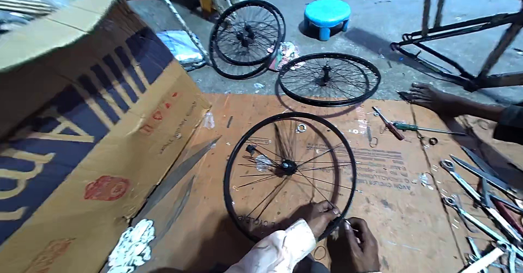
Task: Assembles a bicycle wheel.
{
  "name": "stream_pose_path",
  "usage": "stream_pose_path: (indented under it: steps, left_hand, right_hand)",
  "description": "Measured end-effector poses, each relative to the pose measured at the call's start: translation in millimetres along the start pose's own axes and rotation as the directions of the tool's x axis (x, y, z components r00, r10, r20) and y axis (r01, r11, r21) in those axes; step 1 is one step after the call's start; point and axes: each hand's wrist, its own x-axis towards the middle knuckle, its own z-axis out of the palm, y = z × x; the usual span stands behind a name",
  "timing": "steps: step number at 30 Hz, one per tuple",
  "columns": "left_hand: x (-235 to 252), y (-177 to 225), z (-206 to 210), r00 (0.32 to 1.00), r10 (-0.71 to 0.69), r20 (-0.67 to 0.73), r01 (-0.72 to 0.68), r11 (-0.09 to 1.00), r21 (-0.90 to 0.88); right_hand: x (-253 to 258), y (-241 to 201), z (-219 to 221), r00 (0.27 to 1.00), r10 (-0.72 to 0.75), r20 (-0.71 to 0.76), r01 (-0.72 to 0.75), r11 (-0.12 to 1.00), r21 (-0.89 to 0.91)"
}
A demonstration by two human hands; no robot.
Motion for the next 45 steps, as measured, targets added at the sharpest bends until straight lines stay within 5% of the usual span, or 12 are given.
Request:
stream_pose_path:
  steps: [11,14,17,20,23,25,26,28,32,36,39,45]
  left_hand:
    - [-4.9,4.3,0.5,1.000,-0.010,-0.012,0.011,0.999,0.032]
    - [-4.6,4.4,-0.7,0.998,-0.026,-0.058,0.028,0.999,0.047]
    - [-7.9,4.1,-2.6,0.995,-0.062,-0.076,0.057,0.997,-0.059]
    - [-14.4,10.0,-15.9,0.972,0.018,-0.234,-0.065,0.979,-0.193]
    - [-15.3,12.2,-67.0,0.727,0.331,-0.602,-0.264,0.944,0.201]
    - [-18.1,12.0,-112.5,0.544,0.520,-0.659,-0.188,0.841,0.508]
    - [-20.2,12.1,-133.9,0.516,0.582,-0.629,-0.109,0.773,0.625]
    - [-25.0,16.9,-166.0,0.602,0.561,-0.568,0.103,0.650,0.753]
    - [-28.1,29.4,-189.6,0.827,0.257,-0.500,0.349,0.463,0.815]
    - [-35.1,33.2,-179.6,0.824,0.268,-0.499,0.348,0.455,0.819]
    - [-38.9,26.7,-165.8,0.843,0.247,-0.478,0.268,0.577,0.771]
    - [-32.6,21.6,-149.6,0.874,0.076,-0.480,0.368,0.542,0.755]
  right_hand:
    - [3.8,2.0,-1.8,0.999,-0.007,0.038,0.008,1.000,-0.027]
    - [3.9,-3.7,4.1,0.992,0.123,0.033,-0.126,0.985,0.118]
    - [6.4,-15.0,8.1,0.919,0.349,0.182,-0.394,0.801,0.451]
    - [8.8,-14.7,10.5,0.880,0.383,0.280,-0.467,0.600,0.649]
    - [7.7,-14.1,7.2,0.880,0.327,0.345,-0.466,0.450,0.762]
    - [7.0,-18.1,5.6,0.885,0.288,0.365,-0.456,0.388,0.801]
    - [7.0,-18.9,5.0,0.889,0.275,0.367,-0.452,0.387,0.804]
    - [7.8,-17.5,4.5,0.895,0.249,0.371,-0.443,0.387,0.809]
    - [10.9,-21.6,2.9,0.901,0.194,0.389,-0.432,0.306,0.848]
    - [12.4,-21.6,8.5,0.932,0.232,0.278,-0.359,0.494,0.792]
    - [12.0,-22.3,10.8,0.933,0.281,0.224,-0.342,0.496,0.798]
    - [10.9,-20.8,10.1,0.932,0.268,0.243,-0.346,0.466,0.814]
